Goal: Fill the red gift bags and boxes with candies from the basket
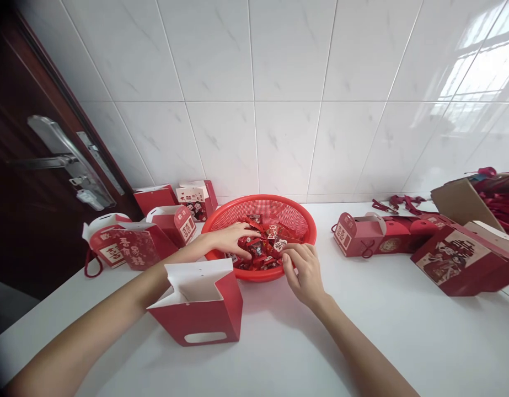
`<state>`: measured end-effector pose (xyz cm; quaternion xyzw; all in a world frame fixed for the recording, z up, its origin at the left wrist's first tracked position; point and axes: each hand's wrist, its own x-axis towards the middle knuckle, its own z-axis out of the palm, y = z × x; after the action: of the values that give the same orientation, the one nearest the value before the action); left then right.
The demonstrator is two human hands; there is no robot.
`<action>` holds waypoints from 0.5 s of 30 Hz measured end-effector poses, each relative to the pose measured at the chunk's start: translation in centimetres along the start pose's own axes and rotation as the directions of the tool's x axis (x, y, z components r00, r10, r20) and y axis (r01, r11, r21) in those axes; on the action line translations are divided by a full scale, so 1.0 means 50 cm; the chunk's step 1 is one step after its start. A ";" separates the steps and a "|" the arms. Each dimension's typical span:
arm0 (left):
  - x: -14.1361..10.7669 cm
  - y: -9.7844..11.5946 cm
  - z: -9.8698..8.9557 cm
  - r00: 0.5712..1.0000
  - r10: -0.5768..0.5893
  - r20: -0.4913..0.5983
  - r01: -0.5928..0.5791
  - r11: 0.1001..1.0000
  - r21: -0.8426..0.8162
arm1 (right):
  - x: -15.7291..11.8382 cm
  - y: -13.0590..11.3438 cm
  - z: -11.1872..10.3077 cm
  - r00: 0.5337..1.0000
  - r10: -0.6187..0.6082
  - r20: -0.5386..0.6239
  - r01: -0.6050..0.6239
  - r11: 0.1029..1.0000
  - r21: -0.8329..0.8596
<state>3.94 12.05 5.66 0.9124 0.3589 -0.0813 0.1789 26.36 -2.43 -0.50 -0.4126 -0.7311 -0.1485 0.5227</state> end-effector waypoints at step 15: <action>0.035 -0.021 0.020 0.989 0.051 -0.136 -0.070 0.988 -0.136 | 0.050 0.028 -0.012 0.861 0.325 0.392 -0.336 0.941 -0.043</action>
<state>4.49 13.49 3.98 0.9115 0.3471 0.0104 0.2206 27.51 -0.85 1.66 -0.5460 -0.7413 0.0391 0.3883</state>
